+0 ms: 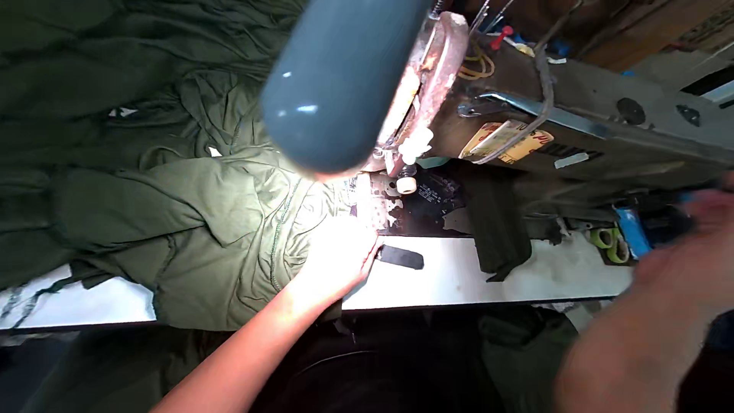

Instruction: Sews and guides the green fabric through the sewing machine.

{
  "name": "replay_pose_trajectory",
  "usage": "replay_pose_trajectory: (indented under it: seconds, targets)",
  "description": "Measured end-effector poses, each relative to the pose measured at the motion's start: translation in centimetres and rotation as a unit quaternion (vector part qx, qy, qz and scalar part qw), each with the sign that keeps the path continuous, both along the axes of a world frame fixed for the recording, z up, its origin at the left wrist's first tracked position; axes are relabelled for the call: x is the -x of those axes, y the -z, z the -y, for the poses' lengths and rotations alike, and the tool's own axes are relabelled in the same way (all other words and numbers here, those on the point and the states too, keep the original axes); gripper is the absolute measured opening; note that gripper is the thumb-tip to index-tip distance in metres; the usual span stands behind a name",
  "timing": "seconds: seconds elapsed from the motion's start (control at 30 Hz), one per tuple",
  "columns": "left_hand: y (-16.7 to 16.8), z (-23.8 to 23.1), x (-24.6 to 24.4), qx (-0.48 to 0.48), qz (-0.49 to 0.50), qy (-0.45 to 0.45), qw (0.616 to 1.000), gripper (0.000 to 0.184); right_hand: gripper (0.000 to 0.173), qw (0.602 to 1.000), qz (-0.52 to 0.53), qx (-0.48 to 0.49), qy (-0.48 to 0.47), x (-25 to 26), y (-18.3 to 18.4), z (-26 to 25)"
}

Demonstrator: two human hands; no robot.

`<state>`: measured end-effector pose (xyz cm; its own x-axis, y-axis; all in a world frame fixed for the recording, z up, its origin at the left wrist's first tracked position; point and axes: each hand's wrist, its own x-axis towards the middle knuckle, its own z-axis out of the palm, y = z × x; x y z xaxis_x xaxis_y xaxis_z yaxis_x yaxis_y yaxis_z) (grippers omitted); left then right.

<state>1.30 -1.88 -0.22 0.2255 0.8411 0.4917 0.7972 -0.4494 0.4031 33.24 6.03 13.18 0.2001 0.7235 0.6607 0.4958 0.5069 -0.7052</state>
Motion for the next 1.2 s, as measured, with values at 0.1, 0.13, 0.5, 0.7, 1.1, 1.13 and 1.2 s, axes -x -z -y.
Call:
replay_pose_trajectory:
  seconds: [0.1, 0.13, 0.5, 0.7, 1.1, 1.13, 1.2]
  targets:
    - [0.6, -0.1, 0.1, 0.011, 0.020, 0.034, 0.999, 0.030, 0.014, 0.959, 0.050, 0.101, -0.261, 7.7, 5.0, 2.4]
    - [0.7, -0.1, 0.1, 0.013, 0.028, 0.045, 0.999, 0.029, 0.012, 0.944, 0.054, 0.141, -0.292, 10.6, 6.4, 2.5]
    - [1.3, -0.1, -0.3, -0.004, 0.047, 0.084, 0.995, 0.032, 0.017, 0.870, 0.297, 0.342, -0.195, 21.7, 8.9, -0.8]
    - [0.5, 0.1, -0.1, -0.022, 0.102, 0.037, 0.994, 0.031, 0.011, 0.879, 0.291, 0.329, -0.187, 21.0, 9.4, -1.3]
    - [-0.4, 0.2, 0.3, 0.017, 0.087, -0.008, 0.996, 0.023, 0.016, 0.880, 0.234, 0.239, -0.338, 16.4, 8.3, -0.1]
    - [-1.0, 0.4, 0.5, 0.033, 0.083, -0.004, 0.996, 0.024, 0.028, 0.875, 0.282, 0.213, -0.330, 16.5, 8.9, -0.9]
    - [-2.6, 0.8, 1.2, 0.080, 0.054, -0.006, 0.995, 0.022, 0.037, 0.843, 0.366, 0.205, -0.337, 17.1, 9.7, -2.1]
